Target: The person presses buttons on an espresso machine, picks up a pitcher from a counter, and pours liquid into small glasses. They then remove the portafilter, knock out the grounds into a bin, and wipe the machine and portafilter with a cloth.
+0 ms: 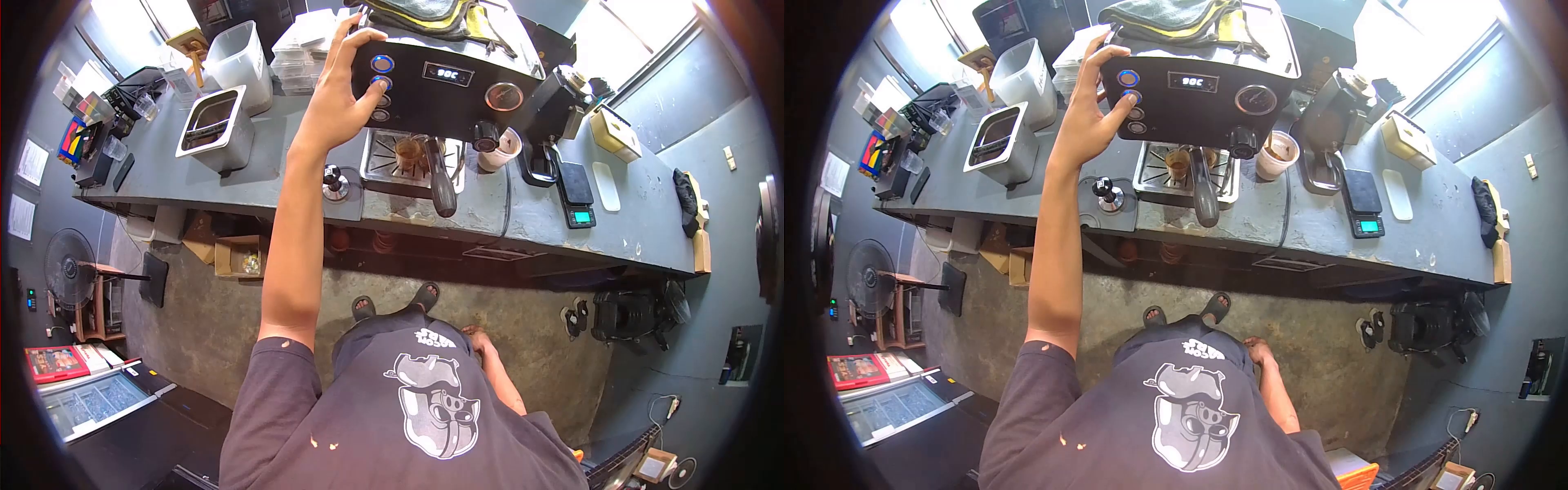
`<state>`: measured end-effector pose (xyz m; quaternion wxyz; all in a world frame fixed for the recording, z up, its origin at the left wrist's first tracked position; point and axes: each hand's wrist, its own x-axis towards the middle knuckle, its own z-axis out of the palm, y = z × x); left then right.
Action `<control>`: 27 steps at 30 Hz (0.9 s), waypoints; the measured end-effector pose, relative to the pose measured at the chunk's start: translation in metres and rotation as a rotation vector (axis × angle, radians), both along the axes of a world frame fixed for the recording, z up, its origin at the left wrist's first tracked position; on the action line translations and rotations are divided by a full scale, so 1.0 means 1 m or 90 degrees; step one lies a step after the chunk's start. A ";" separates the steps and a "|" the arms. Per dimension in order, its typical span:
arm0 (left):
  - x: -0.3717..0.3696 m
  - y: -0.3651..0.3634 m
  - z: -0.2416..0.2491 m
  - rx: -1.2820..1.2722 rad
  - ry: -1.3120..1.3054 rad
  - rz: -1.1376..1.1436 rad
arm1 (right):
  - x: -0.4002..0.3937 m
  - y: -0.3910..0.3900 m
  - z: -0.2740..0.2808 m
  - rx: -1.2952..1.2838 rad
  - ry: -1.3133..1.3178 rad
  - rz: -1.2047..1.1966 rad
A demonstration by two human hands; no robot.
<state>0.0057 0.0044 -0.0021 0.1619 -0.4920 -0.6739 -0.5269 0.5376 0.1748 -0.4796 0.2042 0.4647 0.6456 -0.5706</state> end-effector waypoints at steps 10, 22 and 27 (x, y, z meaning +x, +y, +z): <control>-0.001 0.000 -0.001 -0.003 0.004 -0.005 | 0.002 0.000 -0.005 -0.010 -0.010 0.000; 0.005 0.001 0.004 0.026 -0.033 -0.017 | 0.011 0.006 -0.027 0.007 -0.002 0.033; 0.003 0.002 0.002 0.021 -0.031 -0.006 | 0.000 -0.001 -0.002 0.055 -0.047 0.064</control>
